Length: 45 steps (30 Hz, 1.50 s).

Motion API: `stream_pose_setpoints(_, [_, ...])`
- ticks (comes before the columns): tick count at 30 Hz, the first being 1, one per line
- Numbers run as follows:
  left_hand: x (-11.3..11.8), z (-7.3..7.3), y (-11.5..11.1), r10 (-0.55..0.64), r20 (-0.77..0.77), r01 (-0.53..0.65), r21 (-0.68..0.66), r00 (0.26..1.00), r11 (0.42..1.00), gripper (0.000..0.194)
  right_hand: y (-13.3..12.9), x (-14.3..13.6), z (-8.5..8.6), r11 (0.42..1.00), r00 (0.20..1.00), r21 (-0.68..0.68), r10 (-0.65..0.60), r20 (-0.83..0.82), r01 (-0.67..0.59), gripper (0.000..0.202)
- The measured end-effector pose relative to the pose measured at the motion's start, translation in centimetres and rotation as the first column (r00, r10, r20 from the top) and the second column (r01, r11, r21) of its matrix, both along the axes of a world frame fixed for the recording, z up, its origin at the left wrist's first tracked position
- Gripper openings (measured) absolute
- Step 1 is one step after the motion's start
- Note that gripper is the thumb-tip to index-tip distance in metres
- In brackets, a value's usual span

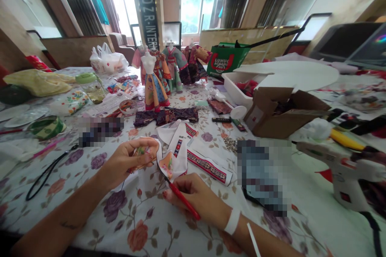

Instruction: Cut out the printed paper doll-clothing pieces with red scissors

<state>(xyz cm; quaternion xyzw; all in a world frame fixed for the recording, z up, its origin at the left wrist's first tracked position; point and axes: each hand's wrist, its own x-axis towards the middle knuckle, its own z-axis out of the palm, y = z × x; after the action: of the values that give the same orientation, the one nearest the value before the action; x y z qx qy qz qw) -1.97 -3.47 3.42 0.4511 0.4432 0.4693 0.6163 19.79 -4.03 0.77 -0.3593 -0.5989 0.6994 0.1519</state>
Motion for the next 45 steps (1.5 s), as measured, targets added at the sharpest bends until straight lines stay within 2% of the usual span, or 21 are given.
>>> stream_pose_setpoints(5, [-0.03, 0.08, 0.01, -0.017, 0.070, 0.020, -0.041, 0.997, 0.999, 0.037, -0.08, 0.02, 0.07, 1.000, 1.000, -0.006, -0.010, -0.011, 0.010, 0.048])
stream_pose_setpoints(14, [-0.04, 0.10, 0.00, -0.023, 0.059, 0.026, -0.045, 0.998, 0.999, 0.039, -0.09, 0.02, 0.01, 0.999, 0.999, -0.015, -0.032, 0.004, 0.032, 0.044])
stream_pose_setpoints(21, [-0.01, 0.14, -0.05, -0.020, -0.024, 0.019, -0.012, 1.000, 1.000, 0.040, 0.01, 0.17, -0.49, 0.999, 0.999, -0.006, -0.035, -0.020, 0.035, 0.043])
stream_pose_setpoints(29, [0.05, -0.19, -0.20, -0.052, -0.005, 0.052, 0.003, 0.999, 0.999, 0.039, -0.04, -0.03, 0.03, 0.999, 0.999, 0.010, -0.043, -0.012, 0.043, 0.045])
stream_pose_setpoints(45, [0.03, -0.01, -0.28, -0.072, 0.031, 0.072, 0.022, 0.997, 0.997, 0.035, -0.09, -0.05, -0.25, 0.998, 0.998, 0.024, -0.061, -0.018, 0.062, 0.045])
